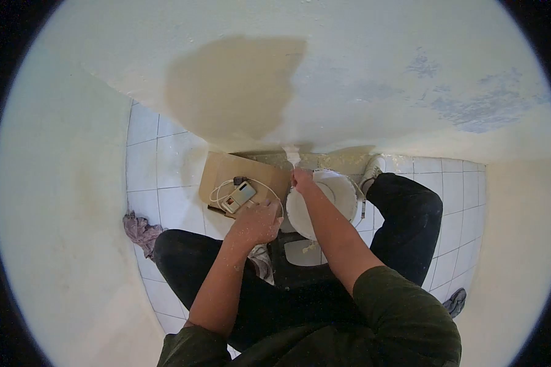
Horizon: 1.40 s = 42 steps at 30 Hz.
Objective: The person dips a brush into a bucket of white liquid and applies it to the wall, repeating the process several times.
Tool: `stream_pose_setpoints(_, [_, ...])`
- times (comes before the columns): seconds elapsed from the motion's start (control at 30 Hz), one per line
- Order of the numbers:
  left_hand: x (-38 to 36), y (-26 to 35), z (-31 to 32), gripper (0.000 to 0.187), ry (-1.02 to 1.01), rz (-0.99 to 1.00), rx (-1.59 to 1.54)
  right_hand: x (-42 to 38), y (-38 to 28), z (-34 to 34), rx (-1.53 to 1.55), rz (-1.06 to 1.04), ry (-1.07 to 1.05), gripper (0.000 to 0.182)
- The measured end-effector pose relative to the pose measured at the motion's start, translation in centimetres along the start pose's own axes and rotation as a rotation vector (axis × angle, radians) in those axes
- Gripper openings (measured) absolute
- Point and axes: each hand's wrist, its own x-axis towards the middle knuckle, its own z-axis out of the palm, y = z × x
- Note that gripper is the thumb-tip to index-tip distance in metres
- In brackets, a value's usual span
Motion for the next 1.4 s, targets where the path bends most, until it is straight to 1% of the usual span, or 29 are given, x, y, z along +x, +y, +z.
stream_pose_setpoints(0.03, [0.4,-0.5,0.6,0.047,-0.004,0.005,0.009,0.9,0.3,0.2,-0.270,-0.130,-0.048,0.007])
stream_pose_setpoints(0.07, [0.7,-1.0,1.1,0.048,-0.008,0.011,0.020,1.7,0.4,0.5,0.040,-0.121,0.019,0.007])
stream_pose_setpoints(0.1, [0.7,-0.9,0.7,0.048,-0.015,-0.008,0.006,4.2,2.7,3.1,0.349,-0.107,0.086,0.012])
stream_pose_setpoints(0.17, [0.4,-0.2,-0.3,0.048,-0.027,-0.042,-0.023,7.3,5.9,6.1,0.619,-0.221,0.290,0.018])
stream_pose_setpoints(0.2, [0.7,-0.4,-0.2,0.048,-0.030,-0.046,-0.027,8.1,7.0,7.0,0.575,-0.352,0.427,0.018])
stream_pose_setpoints(0.27, [1.0,-0.8,0.3,0.048,-0.038,-0.049,-0.038,8.5,7.8,6.9,0.482,-0.355,0.438,0.018])
stream_pose_setpoints(0.3, [1.0,-0.6,0.0,0.048,-0.056,-0.060,-0.038,8.2,7.8,6.0,0.433,-0.228,0.314,0.018])
stream_pose_setpoints(0.37, [0.9,0.0,-0.8,0.048,-0.085,-0.078,-0.042,7.3,8.2,5.0,0.499,0.005,0.181,0.018])
stream_pose_setpoints(0.4, [1.1,-0.1,-0.8,0.049,-0.083,-0.071,-0.028,3.5,4.7,1.3,0.920,0.304,0.135,0.018])
stream_pose_setpoints(0.43, [1.3,-0.4,-0.5,0.049,-0.085,-0.064,-0.014,-2.0,0.2,-3.0,1.349,0.603,0.202,0.017])
stream_pose_setpoints(0.47, [1.3,-0.5,-0.4,0.049,-0.088,-0.055,0.000,-5.0,-1.9,-5.5,1.417,0.594,0.198,0.017])
stream_pose_setpoints(0.53, [1.0,-0.3,-0.5,0.050,-0.081,-0.040,-0.029,-9.1,-4.3,-7.9,1.548,0.574,0.209,0.018])
stream_pose_setpoints(0.73, [0.1,1.4,-1.8,0.053,-0.155,-0.081,-0.011,-15.1,-3.7,-8.5,1.768,0.161,0.126,0.020])
stream_pose_setpoints(0.77, [0.0,1.5,-1.8,0.054,-0.168,-0.083,-0.006,-15.6,-3.6,-8.6,1.774,0.141,0.138,0.019])
stream_pose_setpoints(0.83, [0.2,1.1,-0.8,0.046,-0.069,-0.020,0.021,-16.0,-3.7,-8.7,1.788,0.097,0.155,0.019])
stream_pose_setpoints(0.87, [0.2,1.0,-0.4,0.042,-0.019,0.007,0.034,-15.7,-3.9,-8.8,1.736,0.165,0.197,0.019])
stream_pose_setpoints(0.97, [0.0,1.4,-0.1,0.041,0.064,0.036,0.034,-13.9,-4.5,-9.5,1.614,0.358,0.276,0.016])
stream_pose_setpoints(1.03, [0.4,1.9,-0.8,0.051,-0.086,-0.020,0.051,-12.3,-4.4,-9.7,1.576,0.478,0.287,0.014])
stream_pose_setpoints(1.07, [0.7,2.0,-1.1,0.055,-0.160,-0.049,0.059,-11.5,-4.3,-9.8,1.569,0.491,0.287,0.011])
stream_pose_setpoints(1.17, [1.2,1.9,-0.5,0.049,-0.164,-0.025,0.041,-9.2,-3.4,-9.1,1.542,0.558,0.294,0.016])
stream_pose_setpoints(1.23, [1.3,1.8,-0.1,0.047,-0.077,0.029,0.009,-7.2,-2.8,-8.2,1.515,0.635,0.318,0.020])
stream_pose_setpoints(1.27, [1.4,1.7,0.1,0.047,-0.032,0.058,-0.006,-6.2,-2.3,-8.0,1.479,0.634,0.254,0.017])
stream_pose_setpoints(1.37, [1.8,1.5,0.6,0.034,0.056,0.125,-0.060,-2.8,0.0,-7.0,1.394,0.637,0.094,0.010])
stream_pose_setpoints(1.4, [1.9,1.5,0.5,0.035,0.018,0.104,-0.046,-2.2,0.3,-7.1,1.391,0.641,0.064,0.009])
